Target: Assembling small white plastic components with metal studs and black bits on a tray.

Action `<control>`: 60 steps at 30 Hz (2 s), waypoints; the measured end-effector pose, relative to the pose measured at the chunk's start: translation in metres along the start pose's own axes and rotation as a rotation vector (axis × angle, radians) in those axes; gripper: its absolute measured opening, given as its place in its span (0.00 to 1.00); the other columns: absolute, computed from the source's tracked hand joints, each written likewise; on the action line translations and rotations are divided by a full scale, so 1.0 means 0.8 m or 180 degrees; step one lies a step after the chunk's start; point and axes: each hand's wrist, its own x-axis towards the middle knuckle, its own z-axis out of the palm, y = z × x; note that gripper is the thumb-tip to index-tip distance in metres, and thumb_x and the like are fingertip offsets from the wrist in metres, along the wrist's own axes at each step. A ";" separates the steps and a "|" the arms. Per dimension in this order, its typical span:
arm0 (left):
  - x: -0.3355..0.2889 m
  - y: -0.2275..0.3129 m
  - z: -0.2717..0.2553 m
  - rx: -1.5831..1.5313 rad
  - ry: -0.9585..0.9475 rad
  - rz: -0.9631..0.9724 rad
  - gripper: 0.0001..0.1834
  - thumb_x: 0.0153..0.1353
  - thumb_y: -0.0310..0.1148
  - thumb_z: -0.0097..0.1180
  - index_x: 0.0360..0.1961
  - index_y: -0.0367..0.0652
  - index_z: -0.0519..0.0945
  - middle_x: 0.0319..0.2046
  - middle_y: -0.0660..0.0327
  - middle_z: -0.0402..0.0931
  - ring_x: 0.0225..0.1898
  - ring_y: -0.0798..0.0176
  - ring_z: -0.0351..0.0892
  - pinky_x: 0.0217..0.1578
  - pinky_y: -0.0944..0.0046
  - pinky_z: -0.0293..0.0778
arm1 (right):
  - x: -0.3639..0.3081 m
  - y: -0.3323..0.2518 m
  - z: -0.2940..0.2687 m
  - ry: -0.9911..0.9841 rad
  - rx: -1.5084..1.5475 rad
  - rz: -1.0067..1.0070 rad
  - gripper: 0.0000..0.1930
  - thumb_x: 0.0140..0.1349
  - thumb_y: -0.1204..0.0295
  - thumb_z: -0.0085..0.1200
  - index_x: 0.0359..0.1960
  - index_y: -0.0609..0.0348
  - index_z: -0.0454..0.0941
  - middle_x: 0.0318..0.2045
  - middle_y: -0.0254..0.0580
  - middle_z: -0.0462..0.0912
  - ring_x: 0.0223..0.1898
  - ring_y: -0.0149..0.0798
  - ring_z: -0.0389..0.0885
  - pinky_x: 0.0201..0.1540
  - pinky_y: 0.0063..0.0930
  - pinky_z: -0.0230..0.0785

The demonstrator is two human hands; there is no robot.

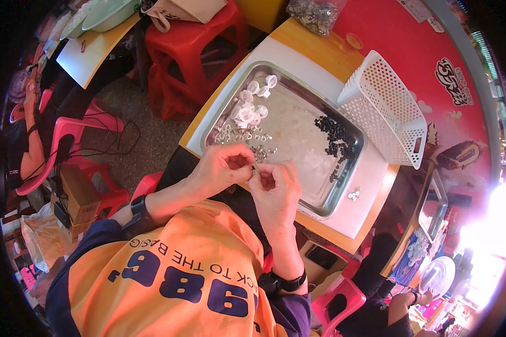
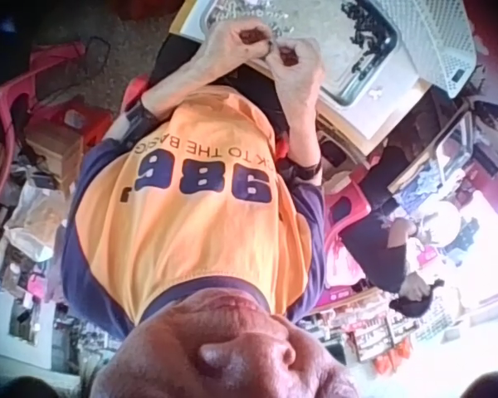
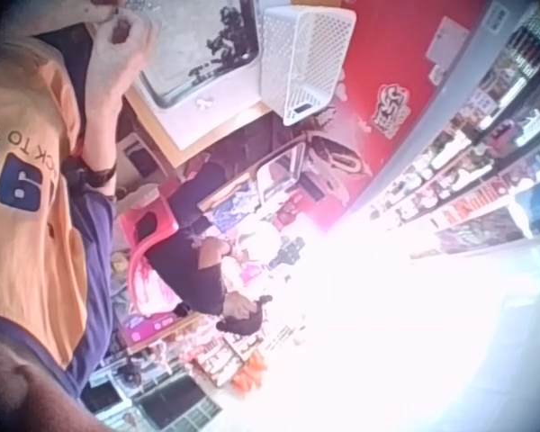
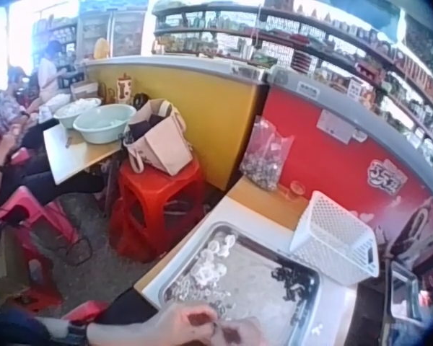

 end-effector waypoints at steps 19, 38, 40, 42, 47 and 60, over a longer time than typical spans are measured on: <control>-0.001 0.009 -0.006 0.0081 -0.0233 -0.0134 0.05 0.55 0.23 0.58 0.34 0.35 0.77 0.25 0.67 0.76 0.29 0.78 0.73 0.30 0.75 0.72 | 0.005 0.015 0.001 -0.0181 0.0194 0.0294 0.05 0.52 0.81 0.60 0.31 0.64 0.79 0.29 0.36 0.76 0.26 0.25 0.77 0.30 0.18 0.70; 0.001 -0.004 -0.005 -0.0172 -0.0103 -0.0352 0.07 0.54 0.24 0.60 0.34 0.33 0.78 0.26 0.66 0.77 0.29 0.78 0.74 0.30 0.75 0.73 | 0.005 0.029 0.005 -0.0263 -0.0121 0.0155 0.05 0.53 0.81 0.58 0.32 0.65 0.78 0.32 0.37 0.75 0.26 0.27 0.78 0.28 0.19 0.71; 0.000 -0.003 -0.004 -0.0078 -0.0022 -0.0337 0.07 0.54 0.24 0.61 0.34 0.33 0.78 0.26 0.66 0.76 0.29 0.78 0.74 0.30 0.75 0.72 | 0.006 0.027 0.007 -0.0250 -0.0065 0.0203 0.05 0.53 0.81 0.59 0.32 0.64 0.78 0.31 0.37 0.75 0.27 0.27 0.79 0.29 0.19 0.71; 0.000 -0.002 -0.003 -0.0124 0.0077 -0.0360 0.07 0.54 0.24 0.61 0.34 0.33 0.79 0.26 0.66 0.77 0.29 0.77 0.74 0.31 0.75 0.73 | 0.008 0.027 0.007 -0.0226 -0.0016 0.0238 0.05 0.53 0.81 0.59 0.32 0.64 0.78 0.31 0.37 0.75 0.27 0.27 0.79 0.29 0.19 0.71; -0.003 -0.004 -0.003 0.0048 0.0094 -0.0174 0.07 0.54 0.23 0.60 0.34 0.33 0.79 0.29 0.65 0.75 0.31 0.77 0.75 0.32 0.75 0.73 | 0.005 0.029 0.004 -0.0317 0.0648 0.0966 0.05 0.55 0.80 0.59 0.33 0.65 0.78 0.31 0.36 0.75 0.28 0.25 0.78 0.31 0.19 0.72; -0.010 -0.004 0.000 0.0074 0.0075 0.0015 0.06 0.55 0.21 0.59 0.35 0.33 0.79 0.33 0.64 0.73 0.34 0.75 0.75 0.35 0.75 0.74 | 0.000 0.029 -0.003 -0.0462 0.1017 0.0971 0.05 0.57 0.80 0.58 0.33 0.66 0.76 0.32 0.34 0.75 0.29 0.25 0.79 0.31 0.16 0.72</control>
